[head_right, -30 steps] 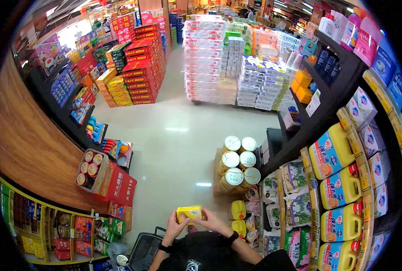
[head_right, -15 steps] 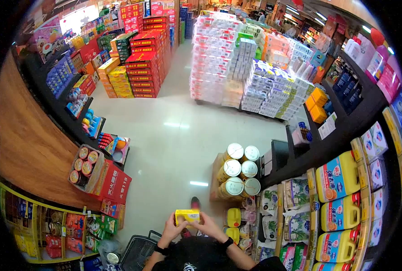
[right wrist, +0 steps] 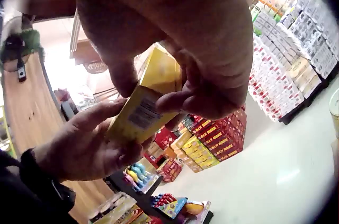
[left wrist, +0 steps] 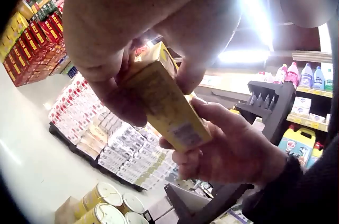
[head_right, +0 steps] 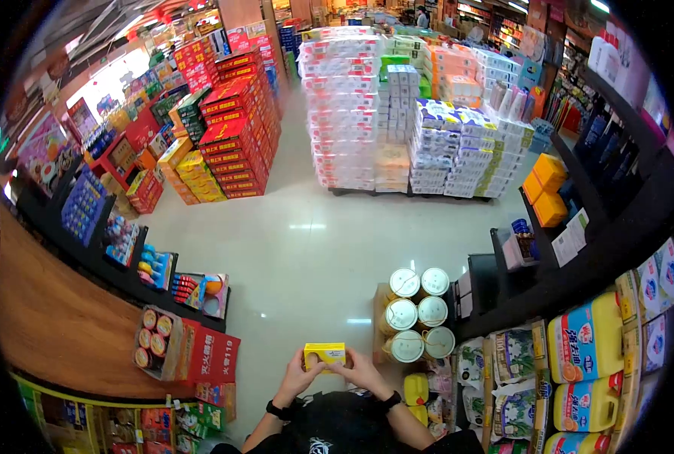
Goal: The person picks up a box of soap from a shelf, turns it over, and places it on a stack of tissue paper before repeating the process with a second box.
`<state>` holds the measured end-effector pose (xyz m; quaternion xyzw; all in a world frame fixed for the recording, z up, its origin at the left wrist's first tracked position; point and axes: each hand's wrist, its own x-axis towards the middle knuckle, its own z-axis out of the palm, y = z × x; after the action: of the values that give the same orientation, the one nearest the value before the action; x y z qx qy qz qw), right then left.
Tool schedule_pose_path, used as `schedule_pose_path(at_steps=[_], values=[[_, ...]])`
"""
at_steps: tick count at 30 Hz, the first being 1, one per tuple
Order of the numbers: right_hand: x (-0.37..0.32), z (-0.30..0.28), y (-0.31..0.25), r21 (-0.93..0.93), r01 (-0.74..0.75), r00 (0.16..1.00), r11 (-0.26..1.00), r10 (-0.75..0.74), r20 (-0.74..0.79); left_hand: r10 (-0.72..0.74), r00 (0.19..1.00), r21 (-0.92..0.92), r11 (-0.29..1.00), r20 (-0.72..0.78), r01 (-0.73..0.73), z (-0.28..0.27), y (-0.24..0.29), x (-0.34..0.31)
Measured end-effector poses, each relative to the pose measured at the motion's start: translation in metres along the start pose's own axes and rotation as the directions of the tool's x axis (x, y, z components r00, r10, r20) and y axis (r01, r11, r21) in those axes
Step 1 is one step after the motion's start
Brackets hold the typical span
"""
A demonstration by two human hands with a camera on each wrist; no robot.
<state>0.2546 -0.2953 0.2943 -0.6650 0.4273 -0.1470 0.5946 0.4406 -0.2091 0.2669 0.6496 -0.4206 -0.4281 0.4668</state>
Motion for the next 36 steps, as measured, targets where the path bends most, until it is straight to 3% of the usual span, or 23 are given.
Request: schedule_pose_path(at_steps=[7,10,11,17,20,22,27,30,33,36], values=[[0.035,-0.016,0.026,0.162,-0.059,0.998,0.985,0.052,0.047,-0.012,0.997,-0.016,1.000,0.079,0.014,0.007,0.000,0.040],[0.043,-0.018,0.025,0.257,-0.069,0.993,0.964,0.041,0.112,-0.153,0.986,0.065,0.987,0.065,0.148,0.002,-0.004,0.047],[0.046,-0.020,0.021,0.274,-0.123,0.985,0.954,0.084,0.151,-0.147,0.988,0.174,0.975,0.046,0.137,-0.001,-0.004,0.048],[0.078,-0.004,0.007,0.328,-0.070,0.996,0.942,0.051,0.067,-0.149,0.986,0.171,0.976,0.075,0.134,-0.026,-0.045,0.083],[0.102,0.000,-0.009,0.243,-0.078,0.997,0.967,0.074,0.029,-0.118,0.990,0.187,0.977,0.077,0.102,-0.042,-0.046,0.108],[0.121,0.008,-0.009,0.217,-0.184,0.983,0.959,0.180,0.035,-0.130,0.983,0.093,0.989,0.128,0.118,-0.058,-0.032,0.126],[0.187,0.041,-0.033,0.198,-0.142,0.990,0.970,0.142,0.015,-0.098,0.986,0.091,0.992,0.132,0.087,-0.118,-0.020,0.177],[0.227,0.060,-0.062,0.182,-0.140,0.990,0.973,0.135,0.038,-0.045,0.994,0.013,0.999,0.099,0.044,-0.156,-0.027,0.204],[0.266,0.079,-0.071,0.118,-0.155,0.986,0.981,0.146,0.084,-0.056,0.996,-0.135,0.989,0.071,0.065,-0.191,-0.022,0.225],[0.298,0.097,-0.077,0.090,-0.096,0.993,0.991,0.090,0.070,-0.086,0.993,-0.159,0.982,0.079,0.098,-0.221,-0.014,0.244]])
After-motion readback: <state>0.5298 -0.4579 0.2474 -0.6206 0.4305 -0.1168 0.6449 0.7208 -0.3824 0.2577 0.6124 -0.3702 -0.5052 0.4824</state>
